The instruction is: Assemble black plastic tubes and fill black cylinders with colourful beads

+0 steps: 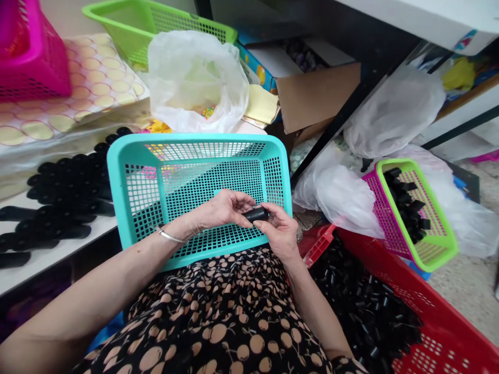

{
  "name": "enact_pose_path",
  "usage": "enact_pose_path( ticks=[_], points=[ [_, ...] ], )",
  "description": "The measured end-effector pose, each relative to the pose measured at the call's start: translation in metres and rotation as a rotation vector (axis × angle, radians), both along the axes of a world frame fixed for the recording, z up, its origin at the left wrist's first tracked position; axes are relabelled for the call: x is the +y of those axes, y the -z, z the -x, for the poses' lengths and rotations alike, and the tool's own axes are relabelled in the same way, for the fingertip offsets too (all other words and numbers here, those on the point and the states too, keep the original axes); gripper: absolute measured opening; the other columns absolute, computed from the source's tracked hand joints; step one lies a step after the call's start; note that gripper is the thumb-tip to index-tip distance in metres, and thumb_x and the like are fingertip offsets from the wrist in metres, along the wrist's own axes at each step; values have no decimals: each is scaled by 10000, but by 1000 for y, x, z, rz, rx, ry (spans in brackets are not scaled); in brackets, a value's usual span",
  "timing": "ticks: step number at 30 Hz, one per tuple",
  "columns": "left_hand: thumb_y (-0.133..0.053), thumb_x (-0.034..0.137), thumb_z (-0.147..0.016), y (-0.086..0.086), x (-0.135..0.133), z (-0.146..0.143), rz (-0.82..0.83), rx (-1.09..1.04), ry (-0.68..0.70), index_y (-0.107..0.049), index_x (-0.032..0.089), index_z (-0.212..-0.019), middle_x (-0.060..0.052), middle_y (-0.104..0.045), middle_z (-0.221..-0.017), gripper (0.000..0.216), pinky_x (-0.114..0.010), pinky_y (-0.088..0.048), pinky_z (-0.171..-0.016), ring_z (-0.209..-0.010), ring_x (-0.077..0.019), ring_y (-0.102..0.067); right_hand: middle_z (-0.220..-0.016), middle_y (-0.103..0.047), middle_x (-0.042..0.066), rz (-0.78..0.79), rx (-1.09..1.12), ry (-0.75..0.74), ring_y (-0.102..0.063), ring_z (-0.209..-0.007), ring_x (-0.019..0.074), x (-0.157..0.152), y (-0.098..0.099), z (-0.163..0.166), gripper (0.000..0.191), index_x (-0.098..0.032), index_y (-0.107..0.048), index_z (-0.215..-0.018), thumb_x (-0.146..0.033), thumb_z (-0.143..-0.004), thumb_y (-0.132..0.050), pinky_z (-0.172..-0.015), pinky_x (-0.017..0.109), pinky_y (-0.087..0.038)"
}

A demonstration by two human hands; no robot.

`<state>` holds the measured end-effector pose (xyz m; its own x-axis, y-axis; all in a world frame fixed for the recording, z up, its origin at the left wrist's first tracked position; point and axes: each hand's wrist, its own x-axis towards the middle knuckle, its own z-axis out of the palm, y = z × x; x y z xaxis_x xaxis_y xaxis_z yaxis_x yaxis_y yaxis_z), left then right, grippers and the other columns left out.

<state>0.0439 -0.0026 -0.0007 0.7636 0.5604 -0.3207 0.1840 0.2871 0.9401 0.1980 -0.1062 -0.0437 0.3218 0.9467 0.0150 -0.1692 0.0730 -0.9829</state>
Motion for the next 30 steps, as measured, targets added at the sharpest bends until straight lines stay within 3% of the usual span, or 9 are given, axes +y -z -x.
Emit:
enact_pose_path(
  ticks=[3,6,10,13,16,19,22,27,30],
  points=[
    [-840,242,-508,-2,0,2,-63,61,-45,-649,107,-951,4,-616,-733,502,-277,-458,-668,-657,-105,-546,-934,-710,20,9,15,29,-664,-847,174,2,3,3,384,-235,-699,-975,-213,-609,-813,-827,361,-542],
    [-797,255,-595,-7,-3,4,-195,106,75,-664,128,-954,19,-615,-736,404,-257,-442,-647,-660,-107,-540,-893,-712,19,28,99,102,-664,-821,170,7,6,8,388,-220,-704,-941,-201,-575,-831,-827,368,-538],
    [-632,228,-795,-16,-16,6,-559,198,99,-634,127,-849,-6,-615,-771,114,-274,-450,-724,-749,-138,-563,-906,-715,24,88,194,133,-661,-826,167,9,8,20,338,-213,-712,-916,-228,-598,-826,-873,397,-515],
    [-515,195,-871,-22,-29,11,-833,206,77,-590,106,-953,-70,-608,-884,142,-284,-458,-769,-818,-155,-560,-993,-708,48,81,181,66,-653,-911,198,8,8,26,293,-215,-716,-963,-285,-684,-773,-914,427,-490],
    [-441,237,-915,-33,-38,26,-943,207,17,-570,110,-1050,-92,-596,-937,226,-280,-475,-755,-828,-153,-550,-1070,-681,70,37,29,-51,-636,-959,230,11,7,22,286,-215,-699,-1029,-363,-788,-666,-877,446,-504],
    [-495,284,-896,-49,-44,54,-983,215,-212,-590,159,-1082,-76,-630,-977,243,-284,-493,-762,-835,-146,-571,-1094,-641,75,24,-337,-40,-604,-968,234,18,11,10,274,-215,-679,-1031,-374,-821,-602,-824,432,-515],
    [-638,304,-794,-61,-49,94,-961,303,-614,-642,209,-1038,-34,-669,-942,261,-301,-513,-749,-784,-145,-600,-1115,-592,101,77,-775,-21,-544,-1028,263,27,20,-2,271,-199,-643,-1031,-332,-803,-584,-843,444,-494],
    [-726,333,-673,-57,-66,173,-874,549,-1338,-700,246,-968,4,-670,-857,309,-324,-524,-738,-739,-156,-607,-1105,-553,112,275,-1211,-348,-513,-1029,270,30,27,-4,294,-178,-567,-1087,-274,-810,-539,-873,412,-438],
    [-742,357,-610,-42,-86,219,-777,685,-1598,-700,197,-959,13,-633,-733,386,-286,-495,-619,-600,-127,-546,-1055,-529,109,358,-1345,-494,-545,-884,226,30,25,2,189,-171,-562,-992,-237,-825,-504,-760,346,-428]
  ],
)
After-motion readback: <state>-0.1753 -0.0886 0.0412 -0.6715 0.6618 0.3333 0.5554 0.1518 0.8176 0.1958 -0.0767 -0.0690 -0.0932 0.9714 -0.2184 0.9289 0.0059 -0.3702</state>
